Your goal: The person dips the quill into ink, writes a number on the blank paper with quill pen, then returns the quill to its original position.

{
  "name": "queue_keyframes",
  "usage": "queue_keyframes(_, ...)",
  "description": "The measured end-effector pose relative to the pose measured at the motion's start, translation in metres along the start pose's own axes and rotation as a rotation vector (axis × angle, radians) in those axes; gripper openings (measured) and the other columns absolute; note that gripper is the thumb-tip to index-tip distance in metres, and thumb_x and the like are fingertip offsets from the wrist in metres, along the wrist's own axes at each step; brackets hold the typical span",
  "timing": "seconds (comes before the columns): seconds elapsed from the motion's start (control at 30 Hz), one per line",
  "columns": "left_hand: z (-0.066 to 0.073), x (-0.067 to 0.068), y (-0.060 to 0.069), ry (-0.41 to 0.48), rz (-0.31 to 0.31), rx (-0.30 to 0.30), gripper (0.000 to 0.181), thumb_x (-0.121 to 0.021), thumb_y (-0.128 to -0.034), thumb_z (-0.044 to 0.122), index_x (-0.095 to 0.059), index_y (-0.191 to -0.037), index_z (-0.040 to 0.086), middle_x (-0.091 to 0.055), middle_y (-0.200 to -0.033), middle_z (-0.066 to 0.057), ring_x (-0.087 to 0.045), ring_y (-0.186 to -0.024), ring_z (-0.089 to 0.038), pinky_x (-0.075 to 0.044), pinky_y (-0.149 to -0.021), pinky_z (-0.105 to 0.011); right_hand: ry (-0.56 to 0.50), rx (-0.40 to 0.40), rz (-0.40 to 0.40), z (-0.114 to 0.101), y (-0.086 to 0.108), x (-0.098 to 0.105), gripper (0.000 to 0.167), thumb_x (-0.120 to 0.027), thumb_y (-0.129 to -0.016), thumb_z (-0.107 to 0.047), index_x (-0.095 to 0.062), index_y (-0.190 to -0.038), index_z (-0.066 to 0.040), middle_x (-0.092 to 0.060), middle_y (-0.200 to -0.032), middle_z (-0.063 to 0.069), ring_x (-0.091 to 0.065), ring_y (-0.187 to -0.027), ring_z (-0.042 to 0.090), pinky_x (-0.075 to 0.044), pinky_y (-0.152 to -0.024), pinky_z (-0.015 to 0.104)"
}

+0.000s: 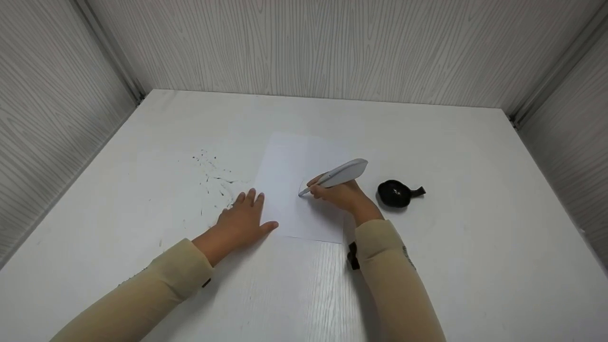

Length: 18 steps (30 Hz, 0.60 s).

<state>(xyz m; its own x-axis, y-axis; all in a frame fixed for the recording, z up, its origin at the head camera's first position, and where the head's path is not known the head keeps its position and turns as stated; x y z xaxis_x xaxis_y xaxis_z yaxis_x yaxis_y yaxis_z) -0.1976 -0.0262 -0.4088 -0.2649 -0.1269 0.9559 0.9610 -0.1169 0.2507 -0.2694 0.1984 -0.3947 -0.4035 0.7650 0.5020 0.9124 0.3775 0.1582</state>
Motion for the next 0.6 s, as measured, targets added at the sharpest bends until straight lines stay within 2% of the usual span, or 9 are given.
queue_keyframes(0.43, 0.000, 0.001, 0.002, 0.010, 0.036, -0.014, 0.085, -0.051, -0.0906, 0.059, -0.026, -0.150, 0.003, -0.019, -0.155, -0.018, -0.018, -0.141, -0.035, -0.032, -0.098, -0.061, -0.019, 0.022, -0.061, 0.002, 0.014, 0.001, 0.028, -0.063, -0.093, -0.022, -0.069, -0.111, 0.000, -0.070, -0.101, 0.013, -0.066, -0.092, 0.023, -0.051, -0.082, 0.035)
queue_keyframes(0.6, 0.000, 0.001, 0.003, 0.018, 0.030, -0.022, 0.085, -0.050, -0.0911, 0.059, -0.026, -0.150, 0.002, -0.019, -0.155, -0.019, -0.017, -0.141, -0.036, -0.031, -0.099, -0.061, -0.015, 0.012, -0.070, 0.005, 0.019, 0.004, 0.028, -0.063, -0.094, -0.022, -0.069, -0.111, -0.002, -0.070, -0.102, 0.012, -0.066, -0.092, 0.022, -0.050, -0.082, 0.033)
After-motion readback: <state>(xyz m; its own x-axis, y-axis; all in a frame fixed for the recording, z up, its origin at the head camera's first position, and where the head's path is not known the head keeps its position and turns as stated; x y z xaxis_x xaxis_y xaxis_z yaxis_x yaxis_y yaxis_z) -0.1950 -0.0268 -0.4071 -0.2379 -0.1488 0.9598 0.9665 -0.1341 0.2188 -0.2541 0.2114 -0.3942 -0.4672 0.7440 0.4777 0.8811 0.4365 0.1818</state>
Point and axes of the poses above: each hand's wrist, its own y-axis away from the middle knuckle, its own x-axis out of the back of the hand, z = x × y, the point moved 2 cm from there along -y, towards the middle knuckle
